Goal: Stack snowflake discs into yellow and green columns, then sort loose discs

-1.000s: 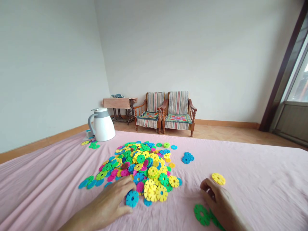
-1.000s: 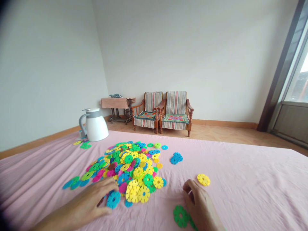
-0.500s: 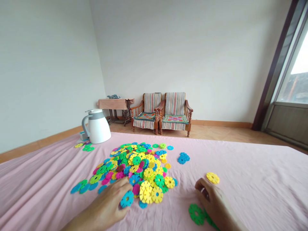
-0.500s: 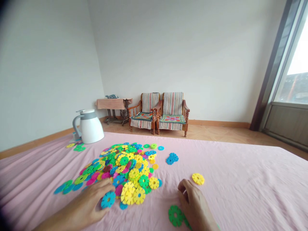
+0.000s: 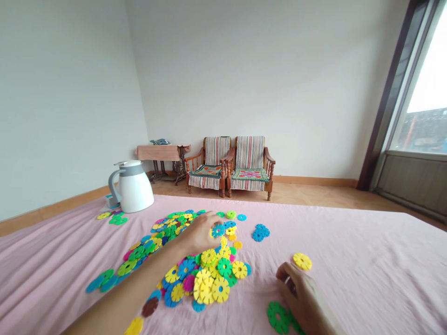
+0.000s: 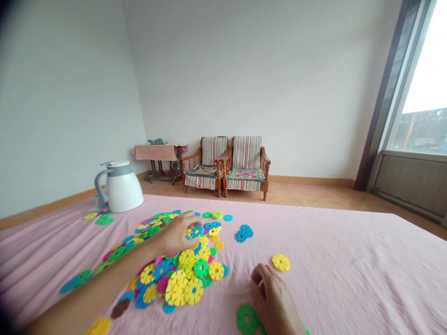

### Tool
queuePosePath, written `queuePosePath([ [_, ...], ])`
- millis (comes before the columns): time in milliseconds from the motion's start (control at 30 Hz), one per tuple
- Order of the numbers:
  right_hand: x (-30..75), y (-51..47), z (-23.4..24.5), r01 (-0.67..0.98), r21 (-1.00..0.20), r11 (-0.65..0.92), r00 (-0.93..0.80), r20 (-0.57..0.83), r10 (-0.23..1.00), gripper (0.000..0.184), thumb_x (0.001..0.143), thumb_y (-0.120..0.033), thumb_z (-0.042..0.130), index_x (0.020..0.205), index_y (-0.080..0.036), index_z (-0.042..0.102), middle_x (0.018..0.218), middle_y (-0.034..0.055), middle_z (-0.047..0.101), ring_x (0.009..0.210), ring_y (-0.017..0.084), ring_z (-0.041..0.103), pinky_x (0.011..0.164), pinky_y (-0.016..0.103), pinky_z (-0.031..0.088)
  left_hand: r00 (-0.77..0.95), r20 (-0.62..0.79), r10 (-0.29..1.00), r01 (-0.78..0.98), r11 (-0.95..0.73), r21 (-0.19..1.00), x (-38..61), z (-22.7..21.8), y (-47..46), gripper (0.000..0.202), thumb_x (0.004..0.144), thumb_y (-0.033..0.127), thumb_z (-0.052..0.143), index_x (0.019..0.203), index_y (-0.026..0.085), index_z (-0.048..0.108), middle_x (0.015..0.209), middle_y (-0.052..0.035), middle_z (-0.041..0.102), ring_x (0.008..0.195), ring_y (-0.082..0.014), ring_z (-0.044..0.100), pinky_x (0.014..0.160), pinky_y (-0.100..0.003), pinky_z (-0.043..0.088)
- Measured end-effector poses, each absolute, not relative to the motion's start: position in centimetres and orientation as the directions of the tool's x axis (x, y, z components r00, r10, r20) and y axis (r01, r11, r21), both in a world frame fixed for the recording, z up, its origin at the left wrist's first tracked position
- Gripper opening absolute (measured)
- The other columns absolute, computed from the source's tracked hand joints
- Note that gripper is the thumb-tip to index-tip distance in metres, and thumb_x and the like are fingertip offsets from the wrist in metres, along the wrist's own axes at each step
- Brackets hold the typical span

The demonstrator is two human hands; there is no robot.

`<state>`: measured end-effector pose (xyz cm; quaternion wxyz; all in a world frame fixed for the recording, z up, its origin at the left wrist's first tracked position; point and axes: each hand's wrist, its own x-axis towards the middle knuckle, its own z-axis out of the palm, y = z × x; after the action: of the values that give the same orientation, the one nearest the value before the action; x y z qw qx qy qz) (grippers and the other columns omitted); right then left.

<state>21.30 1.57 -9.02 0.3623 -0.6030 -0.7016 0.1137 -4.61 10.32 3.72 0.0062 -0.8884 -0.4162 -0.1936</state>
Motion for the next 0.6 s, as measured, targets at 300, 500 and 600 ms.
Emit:
queuePosePath([
  [300, 21.3, 2.1, -9.8, 0.742, -0.616, 0.264, 0.020, 0.414, 0.910, 0.013, 0.079, -0.023, 0.044, 0.068, -0.021, 0.049, 0.060, -0.0027, 0.053, 0.047, 0.010, 0.048, 0.048, 0.020, 0.036, 0.581, 0.229, 0.781, 0.794, -0.605, 0.049, 3.6, 0.6, 21.6, 0.037, 0.067, 0.019, 0.067, 0.103, 0.017, 0.059, 0.100, -0.0059, 0.062, 0.099, -0.0238, 0.055, 0.086, -0.033, 0.043],
  [500, 21.3, 2.3, -10.2, 0.703, -0.643, 0.304, 0.037, 0.460, 0.887, 0.012, 0.077, -0.025, 0.045, 0.067, -0.021, 0.048, 0.060, -0.0037, 0.051, 0.045, 0.008, 0.047, 0.047, 0.019, 0.034, 0.576, 0.070, 0.814, 0.817, -0.575, -0.034, 5.7, -0.8, 24.9, 0.027, 0.089, 0.031, 0.052, 0.111, 0.015, 0.054, 0.114, -0.0078, 0.056, 0.099, -0.0209, 0.056, 0.084, -0.043, 0.047],
  [600, 21.3, 2.4, -10.4, 0.704, -0.641, 0.306, 0.044, 0.470, 0.882, 0.013, 0.078, -0.025, 0.045, 0.066, -0.021, 0.048, 0.060, -0.0033, 0.051, 0.046, 0.008, 0.047, 0.047, 0.018, 0.035, 0.571, 0.012, 0.821, 0.820, -0.569, -0.066, 5.9, -1.4, 25.6, 0.028, 0.089, 0.030, 0.052, 0.113, 0.016, 0.053, 0.115, -0.0080, 0.055, 0.099, -0.0209, 0.056, 0.083, -0.041, 0.048],
])
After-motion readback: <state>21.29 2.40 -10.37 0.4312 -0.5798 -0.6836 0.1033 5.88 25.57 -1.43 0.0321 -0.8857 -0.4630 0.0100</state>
